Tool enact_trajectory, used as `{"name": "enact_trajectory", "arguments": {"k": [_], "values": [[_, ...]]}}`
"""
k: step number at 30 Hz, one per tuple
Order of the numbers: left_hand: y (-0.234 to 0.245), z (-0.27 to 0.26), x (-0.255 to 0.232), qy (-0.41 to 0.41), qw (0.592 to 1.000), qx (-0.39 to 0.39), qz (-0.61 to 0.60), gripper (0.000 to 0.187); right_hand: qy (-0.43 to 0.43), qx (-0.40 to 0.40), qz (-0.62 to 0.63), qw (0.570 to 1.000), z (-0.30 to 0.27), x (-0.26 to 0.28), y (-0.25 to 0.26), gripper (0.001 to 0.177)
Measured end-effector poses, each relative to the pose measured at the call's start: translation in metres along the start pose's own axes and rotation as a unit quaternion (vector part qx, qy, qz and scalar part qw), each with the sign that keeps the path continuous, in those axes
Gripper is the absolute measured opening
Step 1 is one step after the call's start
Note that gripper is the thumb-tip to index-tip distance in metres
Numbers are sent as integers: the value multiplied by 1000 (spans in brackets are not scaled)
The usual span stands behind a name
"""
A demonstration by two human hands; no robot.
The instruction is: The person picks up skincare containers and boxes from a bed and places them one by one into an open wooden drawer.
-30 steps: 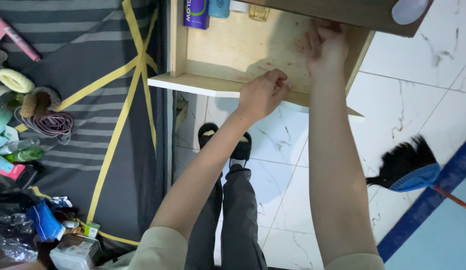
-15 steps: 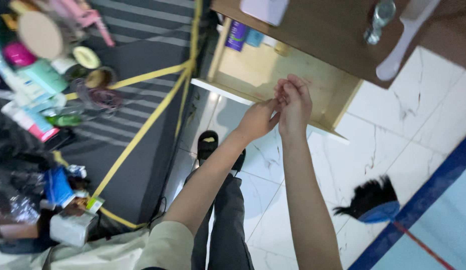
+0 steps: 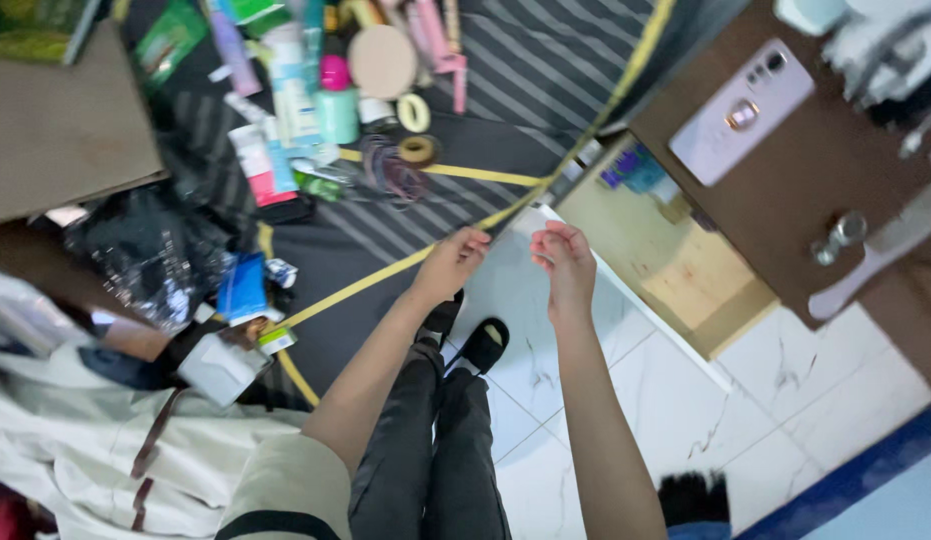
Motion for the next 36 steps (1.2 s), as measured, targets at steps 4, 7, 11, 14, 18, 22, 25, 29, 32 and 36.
{"name": "enact_trajectory", "arguments": {"k": [4,7,11,14,18,22,25,29,32,36], "values": [[74,-7,38,56,995,-84,-18,23,-11,32,-90,995,-21,-20,-50,21],[120,-14,50,65,989,-119,-54,23,-36,76,-101,991,-37,-34,-88,21],[171,-13,58,86,981,-159,-71,22,-37,111,-110,987,-46,-39,-141,21],[203,-1,53,66,975,-177,-119,23,-1,141,-152,978,-50,-30,-189,21],[260,15,47,53,956,-279,-77,15,23,167,-200,965,-61,-28,-248,20],[332,24,41,42,889,-449,78,15,40,207,-227,951,-72,-36,-303,20],[358,34,38,42,849,-503,156,29,44,225,-237,944,-77,-46,-331,20],[361,59,51,126,848,-461,229,58,31,239,-240,941,-82,-65,-349,21],[357,70,54,159,848,-422,278,65,19,242,-257,936,-81,-78,-354,22],[353,74,57,188,851,-394,292,64,-44,243,-248,937,-81,-89,-351,24]]}}
Point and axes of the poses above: each hand's wrist, its own z-axis towards the middle knuckle, its own y-axis out of the back of the hand, x = y × z, the point moved 10 cm from there along z, towards the middle knuckle, and after that the axes turned 14 degrees about -x, right-handed, at the moved point
